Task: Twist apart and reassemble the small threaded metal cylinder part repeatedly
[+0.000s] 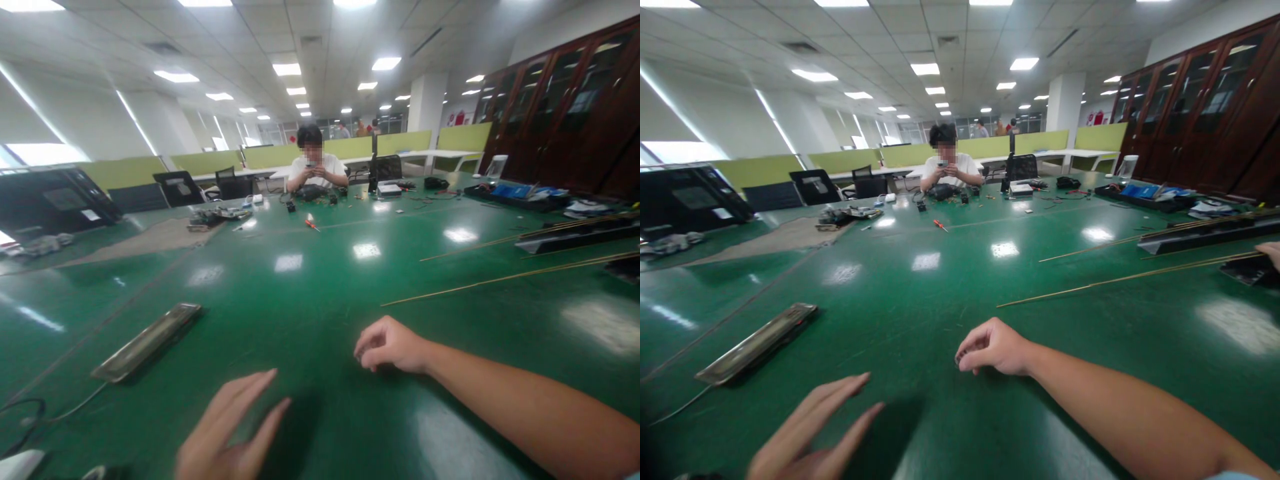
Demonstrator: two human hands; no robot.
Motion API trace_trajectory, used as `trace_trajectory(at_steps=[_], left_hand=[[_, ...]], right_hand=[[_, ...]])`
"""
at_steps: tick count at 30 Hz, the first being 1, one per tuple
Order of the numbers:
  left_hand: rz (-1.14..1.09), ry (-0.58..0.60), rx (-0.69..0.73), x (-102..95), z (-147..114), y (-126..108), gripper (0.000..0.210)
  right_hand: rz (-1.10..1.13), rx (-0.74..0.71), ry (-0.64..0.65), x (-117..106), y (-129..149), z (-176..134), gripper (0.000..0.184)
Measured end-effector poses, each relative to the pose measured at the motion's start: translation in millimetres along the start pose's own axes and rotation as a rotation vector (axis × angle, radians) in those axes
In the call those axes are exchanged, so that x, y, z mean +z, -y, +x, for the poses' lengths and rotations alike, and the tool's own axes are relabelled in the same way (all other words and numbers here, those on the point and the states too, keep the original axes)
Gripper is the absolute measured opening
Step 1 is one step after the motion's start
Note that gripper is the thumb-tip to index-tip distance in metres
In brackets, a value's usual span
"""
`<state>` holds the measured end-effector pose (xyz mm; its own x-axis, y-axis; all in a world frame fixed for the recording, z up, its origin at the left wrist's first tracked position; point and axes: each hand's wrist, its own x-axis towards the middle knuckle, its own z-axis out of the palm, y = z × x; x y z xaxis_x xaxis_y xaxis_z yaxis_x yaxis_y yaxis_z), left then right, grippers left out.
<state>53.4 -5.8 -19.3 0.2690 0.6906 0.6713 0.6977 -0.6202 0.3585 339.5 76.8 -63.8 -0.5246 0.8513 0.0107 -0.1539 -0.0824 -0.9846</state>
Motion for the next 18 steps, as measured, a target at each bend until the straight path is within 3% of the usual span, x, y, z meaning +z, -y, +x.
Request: trace_trajectory(at_steps=[3, 6, 10, 13, 15, 18], left_hand=[[-0.175, 0.194, 0.172, 43.2, 26.8, -13.6, 0.045], [-0.419, 0.167, 0.221, 77.6, 48.0, -24.0, 0.033], [-0.576, 0.164, 0.216, 97.2, 61.3, -35.8, 0.03], [-0.652, 0.203, 0.151, 94.1, 62.8, -41.0, 0.026], [-0.582, 0.182, 0.035, 79.5, 60.6, -37.3, 0.023], [-0.303, 0.011, -0.149, 41.4, 52.7, -20.6, 0.033]], right_hand=[[0.003, 0.01, 0.078, 1.8, 1.0, -1.7, 0.028], [0.025, -0.015, 0.085, 2.5, 0.2, -4.9, 0.025], [0.131, 0.0, 0.059, 0.9, -3.2, -10.6, 0.027], [0.189, 0.004, 0.057, -0.7, -5.9, -12.4, 0.042], [0.224, -0.001, 0.042, -2.5, -7.9, -11.2, 0.053], [0.298, -0.029, 0.062, -7.2, -11.2, -7.3, 0.054]])
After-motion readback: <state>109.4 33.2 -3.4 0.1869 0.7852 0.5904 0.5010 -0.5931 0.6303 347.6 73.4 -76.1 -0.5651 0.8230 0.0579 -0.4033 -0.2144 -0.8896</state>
